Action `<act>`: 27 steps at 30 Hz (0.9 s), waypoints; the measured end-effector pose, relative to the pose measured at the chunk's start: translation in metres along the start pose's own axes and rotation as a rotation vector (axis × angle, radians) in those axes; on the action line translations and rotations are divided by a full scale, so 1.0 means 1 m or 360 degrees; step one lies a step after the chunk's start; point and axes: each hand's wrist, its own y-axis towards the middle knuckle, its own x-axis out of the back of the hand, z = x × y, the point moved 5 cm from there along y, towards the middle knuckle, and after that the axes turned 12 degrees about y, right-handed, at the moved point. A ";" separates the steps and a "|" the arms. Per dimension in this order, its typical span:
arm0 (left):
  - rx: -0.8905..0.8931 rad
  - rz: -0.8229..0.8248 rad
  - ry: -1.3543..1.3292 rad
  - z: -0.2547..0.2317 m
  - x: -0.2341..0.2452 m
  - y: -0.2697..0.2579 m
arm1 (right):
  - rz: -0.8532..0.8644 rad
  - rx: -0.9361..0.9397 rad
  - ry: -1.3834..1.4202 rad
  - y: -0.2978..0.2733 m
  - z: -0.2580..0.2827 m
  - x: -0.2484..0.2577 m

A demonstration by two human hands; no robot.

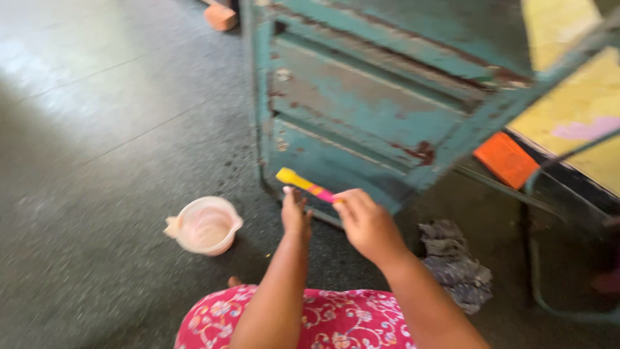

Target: The person sits on the floor and scrubs the front of a teal metal cabinet using a toothbrush and a small container of liquid. They repeatedly dip the toothbrush into the container and scrub the cabinet's surface, then wipe the area with a cloth.

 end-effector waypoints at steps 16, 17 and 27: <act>0.0072 0.0467 -0.0371 -0.004 -0.021 -0.001 | 0.1495 0.0546 -0.0329 0.043 -0.003 -0.372; 0.0080 0.0487 -0.0367 -0.002 -0.020 0.001 | 0.1535 0.0639 -0.0296 0.039 -0.005 -0.375; 0.0063 0.0707 0.1184 0.063 -0.029 0.015 | 0.1357 0.0980 -0.0758 0.000 -0.098 -0.376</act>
